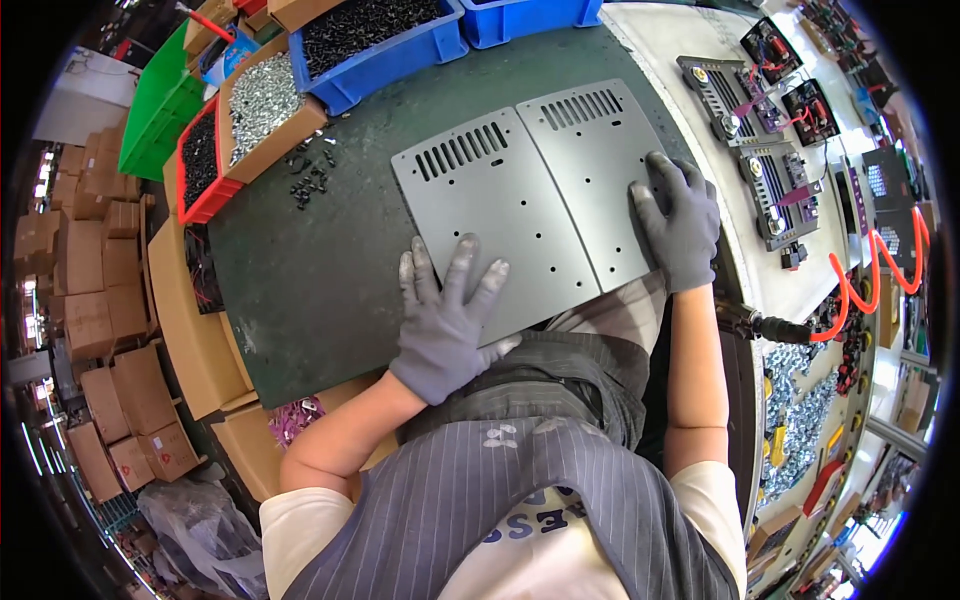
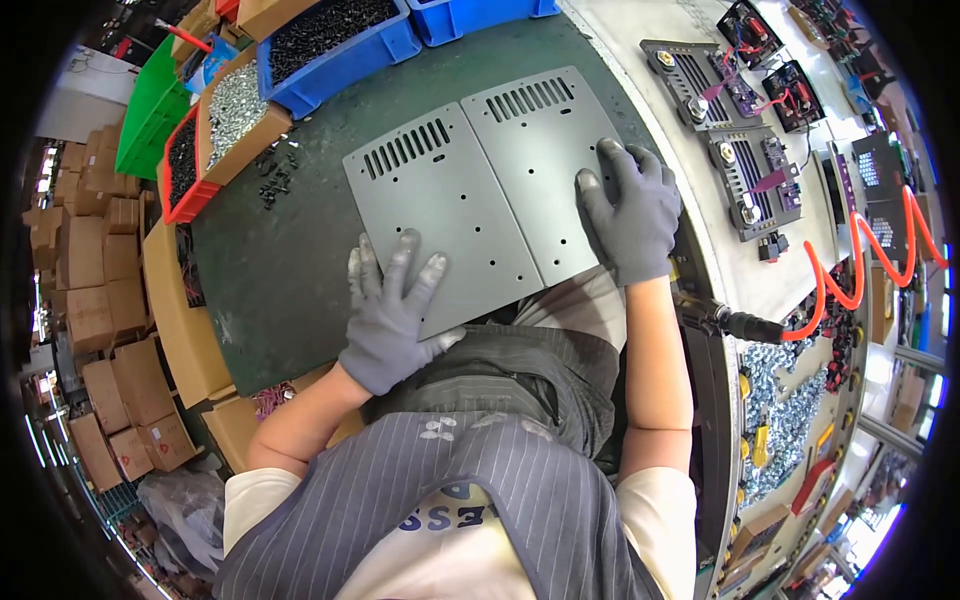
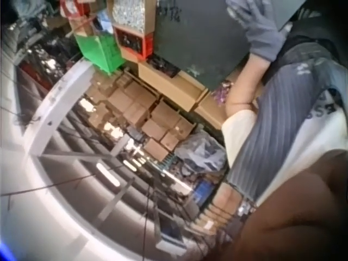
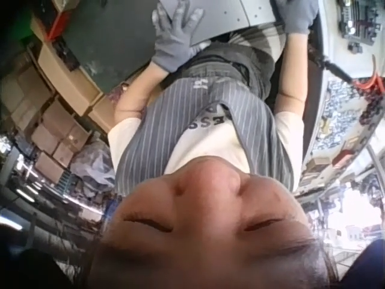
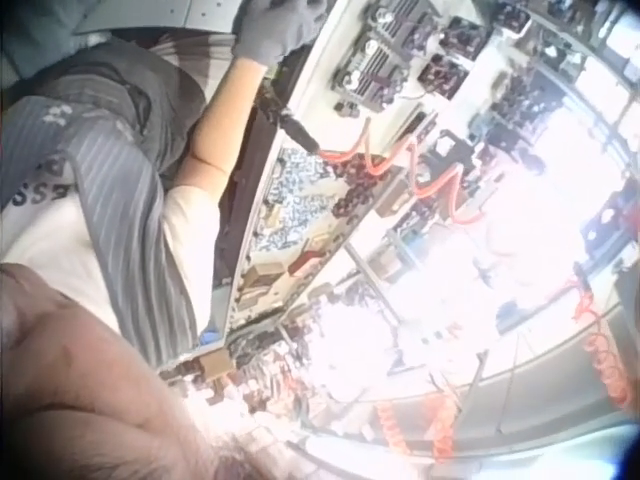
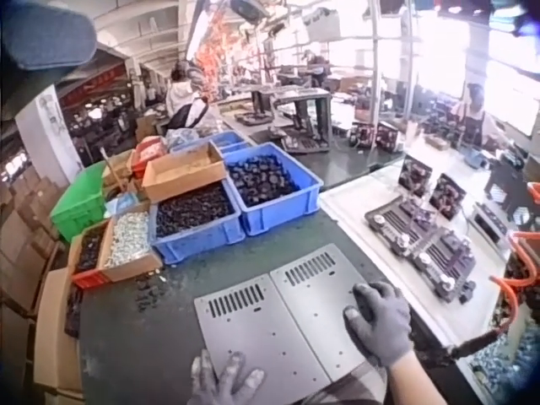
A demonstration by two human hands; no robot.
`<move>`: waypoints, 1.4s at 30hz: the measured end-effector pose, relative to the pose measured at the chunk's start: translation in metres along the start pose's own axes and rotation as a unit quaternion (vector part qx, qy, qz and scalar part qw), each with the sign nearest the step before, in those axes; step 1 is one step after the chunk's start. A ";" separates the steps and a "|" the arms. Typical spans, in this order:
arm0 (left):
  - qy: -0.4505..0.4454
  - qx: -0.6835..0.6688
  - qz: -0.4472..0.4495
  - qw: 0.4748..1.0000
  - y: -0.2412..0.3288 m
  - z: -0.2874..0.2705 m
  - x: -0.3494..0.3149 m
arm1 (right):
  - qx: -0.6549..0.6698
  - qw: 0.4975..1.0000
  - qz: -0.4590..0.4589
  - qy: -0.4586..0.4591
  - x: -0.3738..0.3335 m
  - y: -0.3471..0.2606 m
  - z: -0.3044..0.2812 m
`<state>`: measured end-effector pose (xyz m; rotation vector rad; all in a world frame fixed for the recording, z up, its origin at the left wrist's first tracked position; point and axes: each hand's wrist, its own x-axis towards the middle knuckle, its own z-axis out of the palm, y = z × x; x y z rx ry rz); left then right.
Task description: The person is assembling metal enclosures for electronic equipment, involving screwing panels together and installing components.
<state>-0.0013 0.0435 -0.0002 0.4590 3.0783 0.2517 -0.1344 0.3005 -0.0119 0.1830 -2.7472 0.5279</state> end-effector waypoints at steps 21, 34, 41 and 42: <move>0.013 -0.067 0.159 0.985 -0.027 0.005 0.011 | -0.026 0.941 -0.088 -0.325 0.293 -0.124 0.104; 0.048 -0.072 0.154 0.984 -0.030 0.017 0.014 | 0.012 0.929 -0.026 -0.369 0.318 -0.127 0.109; 0.093 -0.007 0.165 0.982 -0.029 0.029 0.012 | -0.021 0.933 -0.039 -0.358 0.314 -0.117 0.116; 0.082 -0.036 0.147 0.985 -0.026 0.028 0.010 | -0.028 0.935 -0.024 -0.353 0.311 -0.122 0.111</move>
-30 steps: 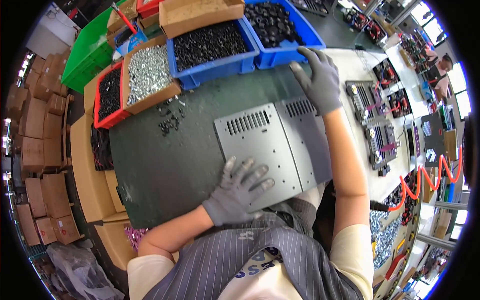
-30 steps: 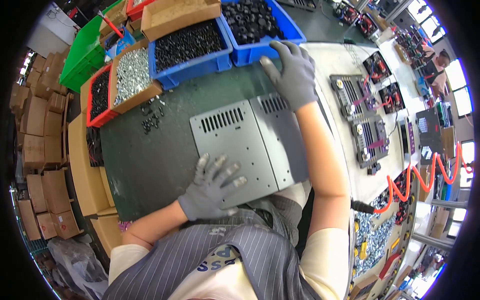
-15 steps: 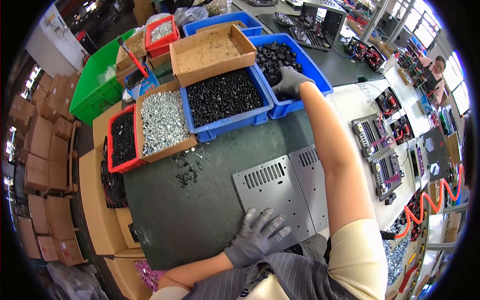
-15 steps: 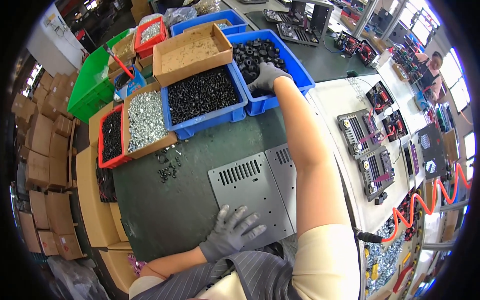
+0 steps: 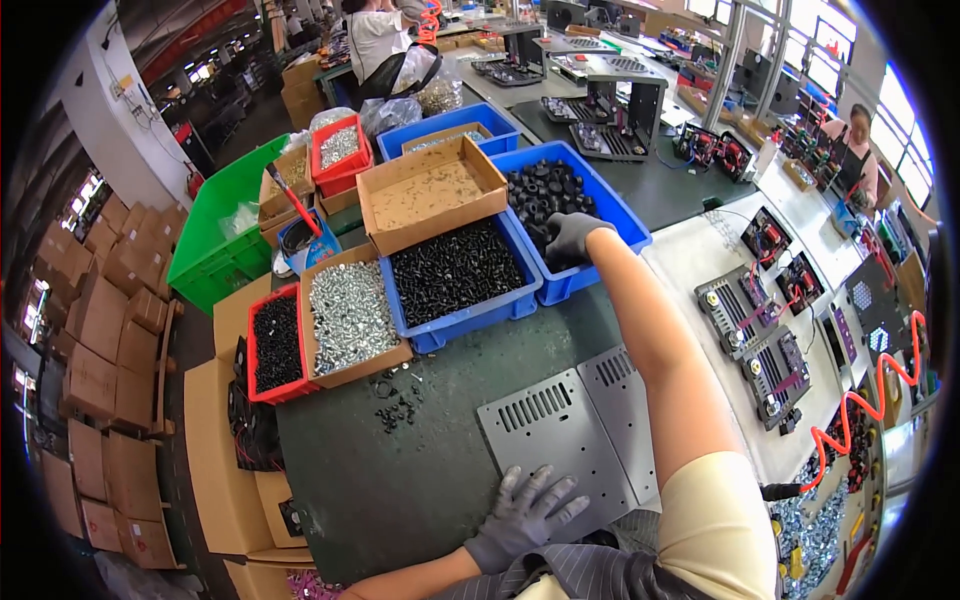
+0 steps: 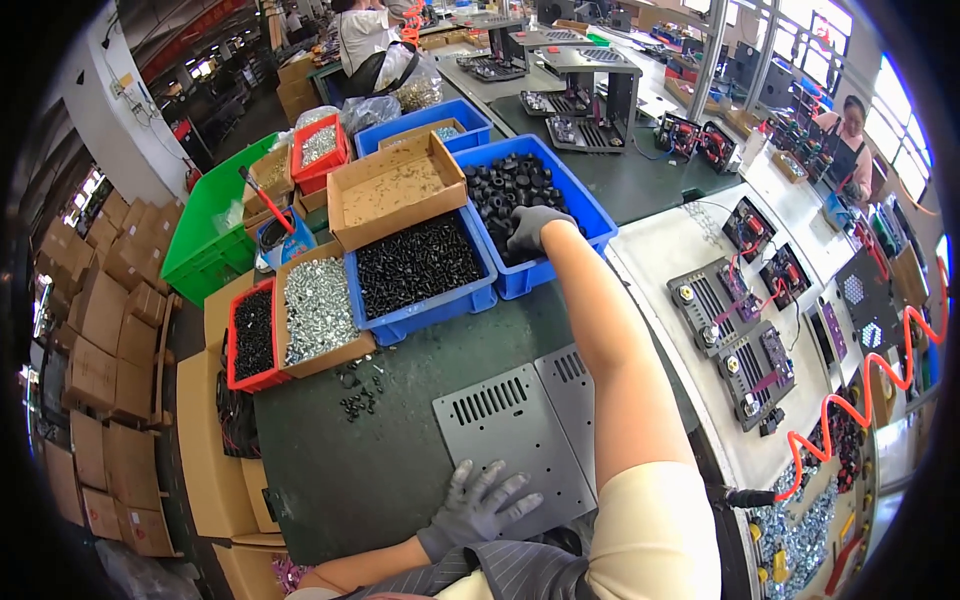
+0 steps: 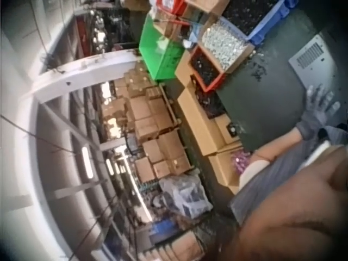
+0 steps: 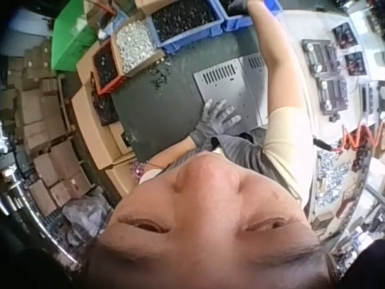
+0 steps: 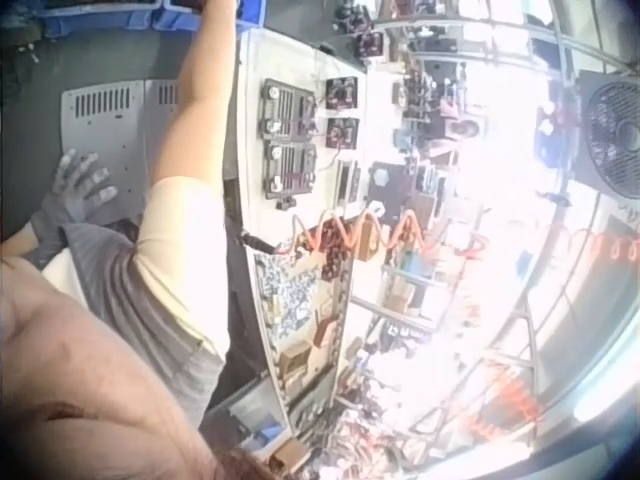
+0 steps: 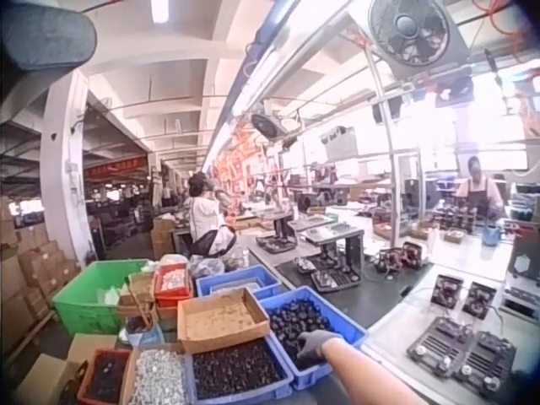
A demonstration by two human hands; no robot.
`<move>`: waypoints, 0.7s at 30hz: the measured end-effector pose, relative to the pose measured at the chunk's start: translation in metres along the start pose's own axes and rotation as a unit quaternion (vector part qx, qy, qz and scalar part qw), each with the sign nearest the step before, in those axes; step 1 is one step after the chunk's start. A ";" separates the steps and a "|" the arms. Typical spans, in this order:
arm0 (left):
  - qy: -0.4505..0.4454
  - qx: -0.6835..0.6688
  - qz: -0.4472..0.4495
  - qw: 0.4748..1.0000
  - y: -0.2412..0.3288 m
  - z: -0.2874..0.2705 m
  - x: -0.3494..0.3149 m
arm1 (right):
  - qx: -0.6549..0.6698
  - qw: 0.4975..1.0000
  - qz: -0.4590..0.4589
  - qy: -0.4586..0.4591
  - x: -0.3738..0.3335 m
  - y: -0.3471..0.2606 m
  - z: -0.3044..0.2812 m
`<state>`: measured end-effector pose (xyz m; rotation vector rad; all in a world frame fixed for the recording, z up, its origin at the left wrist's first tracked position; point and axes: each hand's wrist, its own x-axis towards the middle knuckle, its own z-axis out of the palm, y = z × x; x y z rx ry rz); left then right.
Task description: The person is assembling metal enclosures for electronic equipment, involving screwing panels together and installing components.
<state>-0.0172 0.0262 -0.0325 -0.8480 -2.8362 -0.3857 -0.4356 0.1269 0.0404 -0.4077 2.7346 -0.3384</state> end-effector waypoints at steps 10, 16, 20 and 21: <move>0.062 0.072 0.014 0.995 -0.005 0.005 0.006 | 0.218 0.970 -0.102 -0.028 0.018 0.030 0.001; 0.046 -0.011 -0.005 0.999 -0.003 0.006 0.002 | 0.144 0.985 -0.058 -0.073 0.006 0.018 -0.008; 0.055 -0.013 0.002 0.998 -0.003 0.007 0.002 | 0.065 0.994 -0.061 -0.056 0.010 0.015 -0.002; 0.052 -0.021 0.001 0.998 -0.001 0.004 0.002 | 0.047 0.997 -0.048 -0.046 0.007 0.011 -0.002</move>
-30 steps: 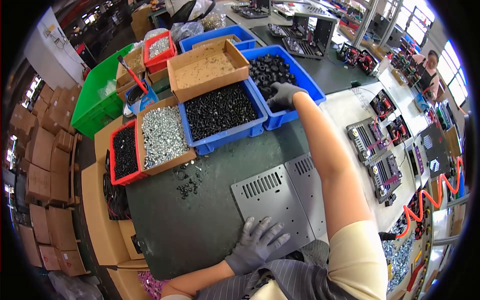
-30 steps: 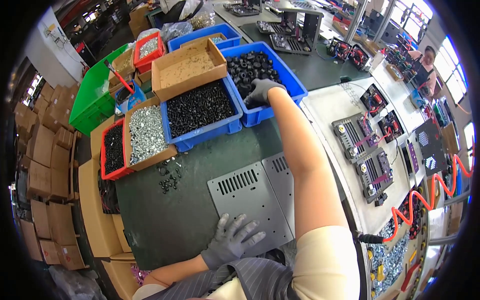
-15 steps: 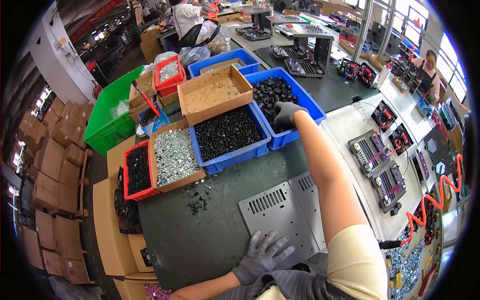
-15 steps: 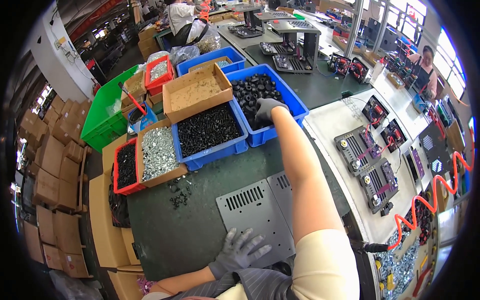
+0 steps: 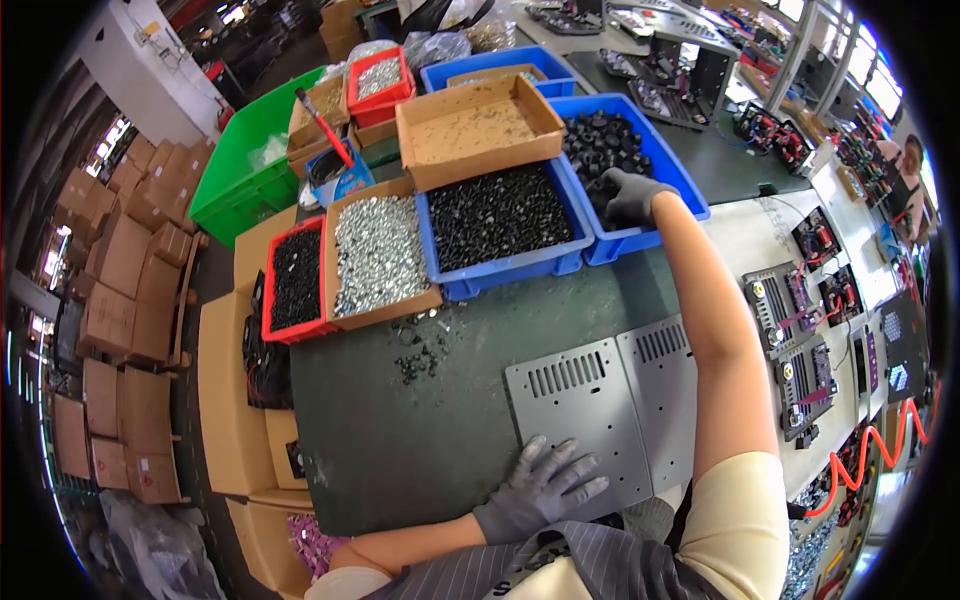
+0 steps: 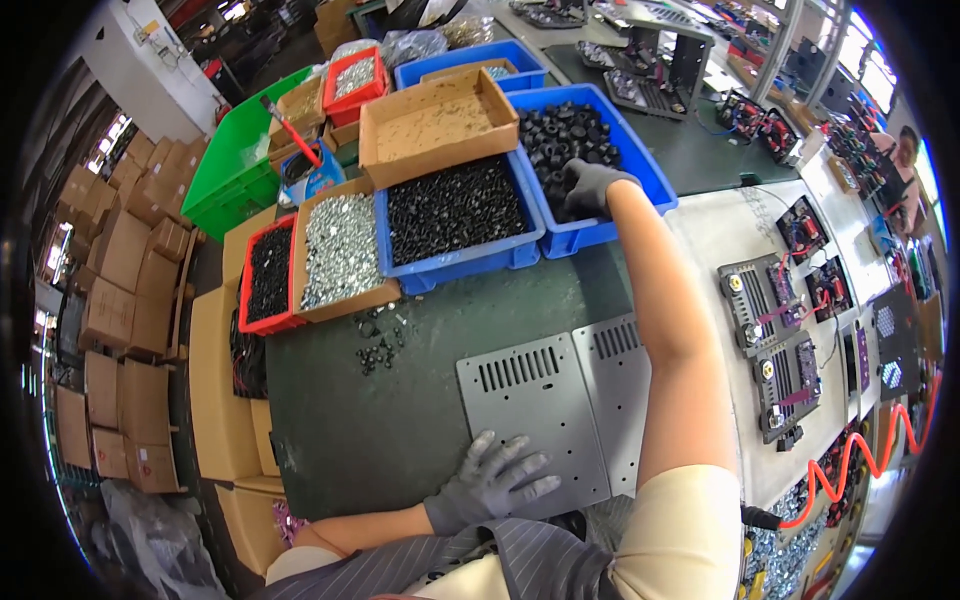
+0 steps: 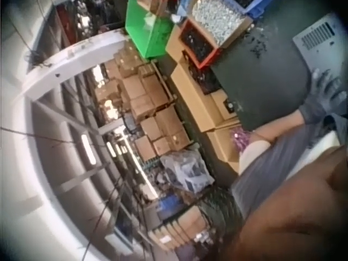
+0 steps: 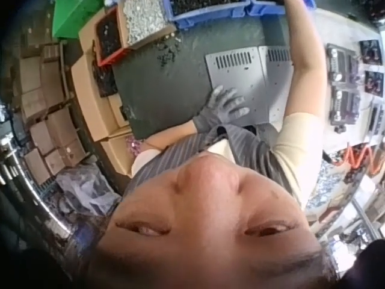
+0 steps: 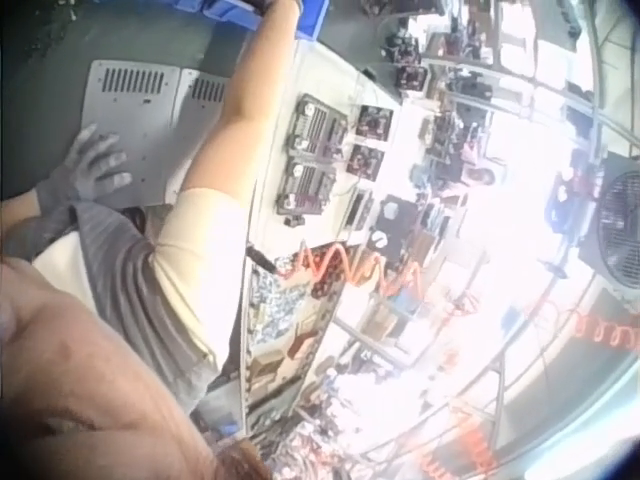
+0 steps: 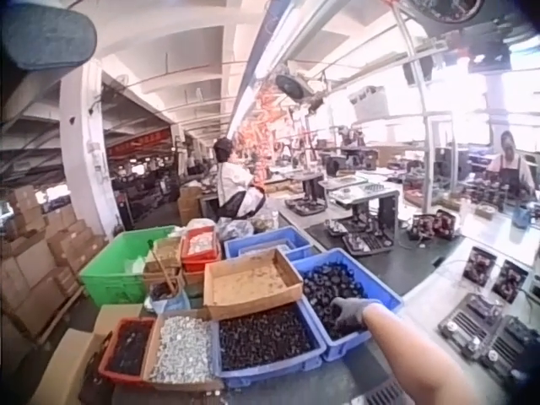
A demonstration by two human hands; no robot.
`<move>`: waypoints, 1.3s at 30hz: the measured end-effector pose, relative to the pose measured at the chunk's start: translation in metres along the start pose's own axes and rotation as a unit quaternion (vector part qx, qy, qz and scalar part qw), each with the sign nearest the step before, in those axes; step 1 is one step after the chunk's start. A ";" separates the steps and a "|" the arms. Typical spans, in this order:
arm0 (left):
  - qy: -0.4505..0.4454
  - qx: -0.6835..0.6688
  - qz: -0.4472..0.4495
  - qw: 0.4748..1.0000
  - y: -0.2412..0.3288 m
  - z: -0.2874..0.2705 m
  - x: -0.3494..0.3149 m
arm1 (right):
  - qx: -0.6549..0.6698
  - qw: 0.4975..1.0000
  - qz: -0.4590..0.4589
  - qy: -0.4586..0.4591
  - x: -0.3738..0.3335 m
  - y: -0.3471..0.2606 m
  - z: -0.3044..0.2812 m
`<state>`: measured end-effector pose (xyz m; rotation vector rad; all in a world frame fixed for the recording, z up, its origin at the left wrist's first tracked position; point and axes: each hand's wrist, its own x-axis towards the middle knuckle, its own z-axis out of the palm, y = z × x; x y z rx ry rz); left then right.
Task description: The person is assembling metal enclosures for electronic equipment, involving screwing panels together and installing components.
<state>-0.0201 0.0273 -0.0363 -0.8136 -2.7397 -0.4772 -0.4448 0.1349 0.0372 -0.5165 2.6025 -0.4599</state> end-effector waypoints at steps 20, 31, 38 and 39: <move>-0.150 -0.064 -0.014 0.986 0.001 -0.021 0.004 | 0.175 0.965 -0.010 0.197 -0.002 -0.002 0.004; -0.170 -0.067 -0.008 0.983 -0.002 -0.029 0.010 | 0.369 0.909 -0.191 0.035 -0.105 -0.016 -0.011; -0.148 -0.054 -0.010 0.987 -0.004 -0.028 0.017 | 0.231 0.936 -0.266 0.012 -0.193 0.002 0.084; -0.153 -0.054 -0.012 0.987 -0.002 -0.028 0.016 | 0.108 0.951 -0.283 0.059 -0.210 -0.005 0.089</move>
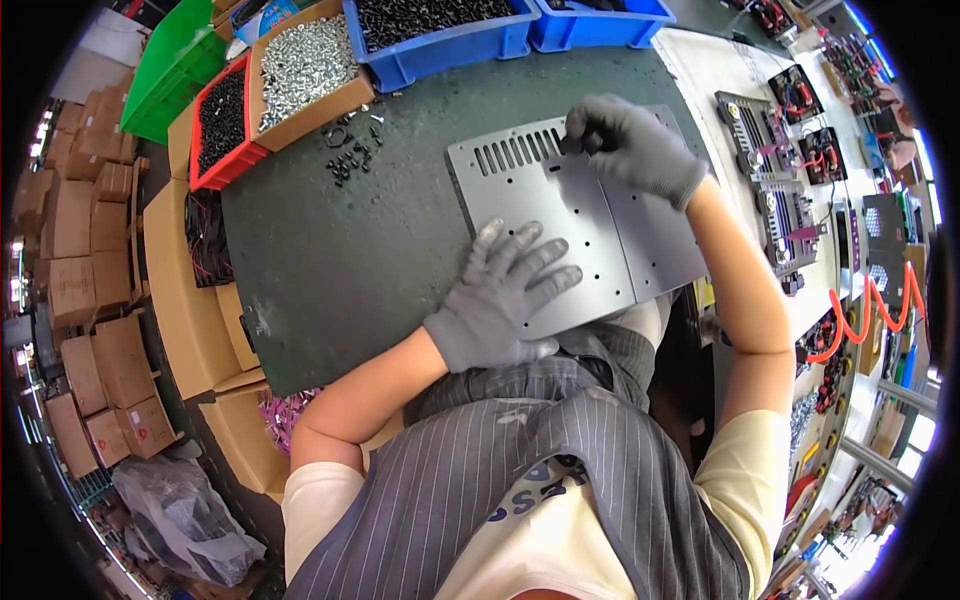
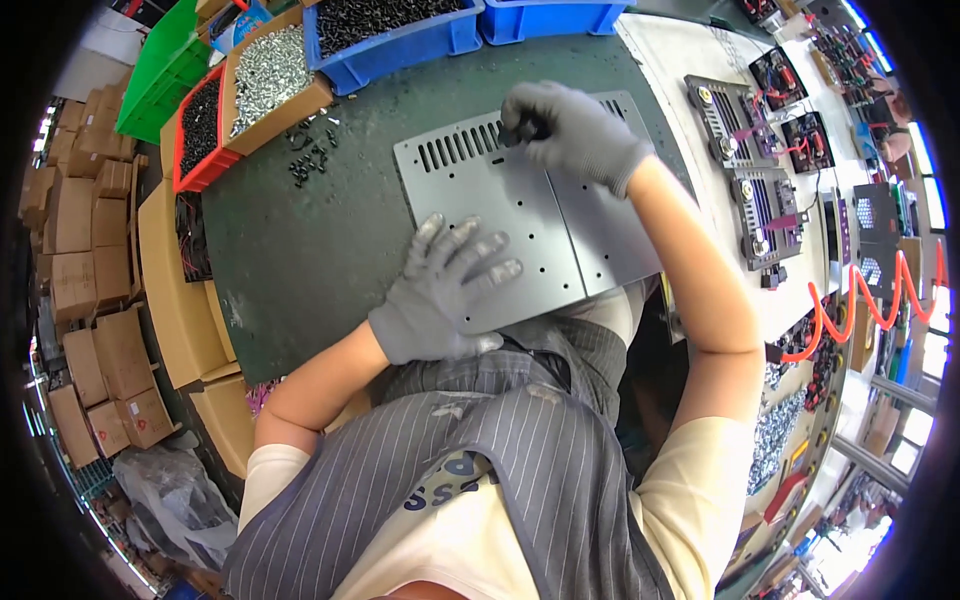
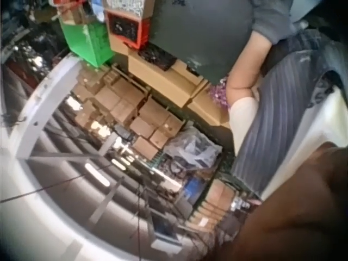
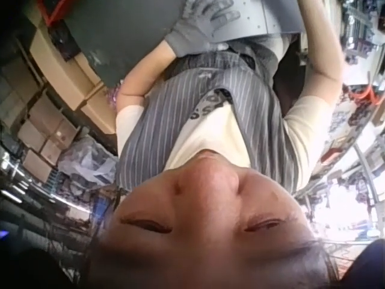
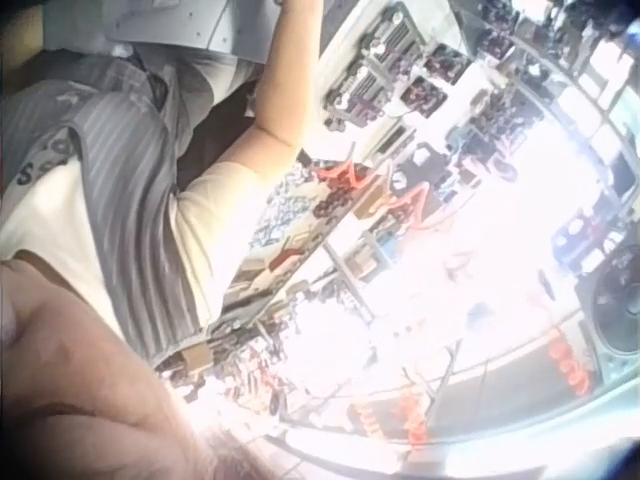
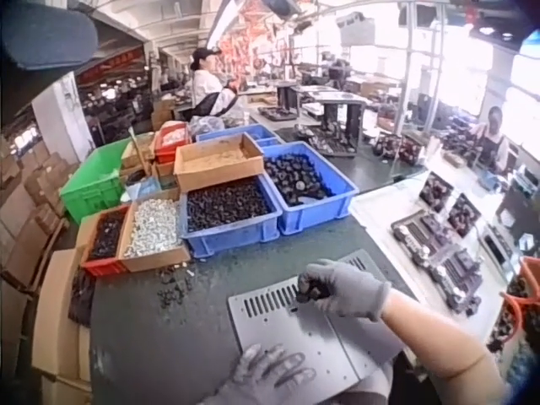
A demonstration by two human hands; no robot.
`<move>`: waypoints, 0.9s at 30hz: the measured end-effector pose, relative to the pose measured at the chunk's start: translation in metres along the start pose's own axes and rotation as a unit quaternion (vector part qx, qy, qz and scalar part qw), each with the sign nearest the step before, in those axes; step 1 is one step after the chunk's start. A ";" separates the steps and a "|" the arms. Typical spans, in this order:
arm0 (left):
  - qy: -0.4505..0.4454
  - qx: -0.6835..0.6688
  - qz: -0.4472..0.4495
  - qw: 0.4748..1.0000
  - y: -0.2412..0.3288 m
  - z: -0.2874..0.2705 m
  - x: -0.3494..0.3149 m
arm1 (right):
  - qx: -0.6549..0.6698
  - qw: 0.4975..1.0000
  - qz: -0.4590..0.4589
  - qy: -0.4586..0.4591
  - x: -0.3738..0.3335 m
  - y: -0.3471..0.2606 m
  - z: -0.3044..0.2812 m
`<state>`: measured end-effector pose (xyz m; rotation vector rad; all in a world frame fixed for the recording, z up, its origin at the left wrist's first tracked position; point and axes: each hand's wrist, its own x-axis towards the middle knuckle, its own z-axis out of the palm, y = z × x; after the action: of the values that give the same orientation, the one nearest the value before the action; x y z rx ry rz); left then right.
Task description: The person is assembling metal enclosures for electronic equipment, involving screwing panels together and installing components.
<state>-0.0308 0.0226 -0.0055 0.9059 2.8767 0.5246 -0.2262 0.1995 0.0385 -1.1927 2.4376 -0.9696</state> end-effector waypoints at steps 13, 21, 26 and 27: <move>0.124 0.014 -0.051 0.991 -0.044 -0.015 0.076 | -0.224 0.969 -0.013 0.101 -0.088 -0.021 0.030; 0.147 -0.001 -0.029 0.989 -0.046 -0.022 0.082 | -0.267 0.946 0.057 0.175 -0.125 -0.003 0.044; 0.181 -0.044 -0.032 0.982 -0.046 -0.021 0.070 | -0.257 0.945 0.061 0.193 -0.129 -0.001 0.046; 0.175 -0.026 -0.040 0.983 -0.042 -0.024 0.067 | -0.248 0.946 0.056 0.202 -0.129 0.000 0.046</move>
<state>-0.1130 0.0218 0.0038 0.7517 3.1735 0.8226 -0.1221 0.2785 -0.0034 -1.0489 3.1744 -0.6276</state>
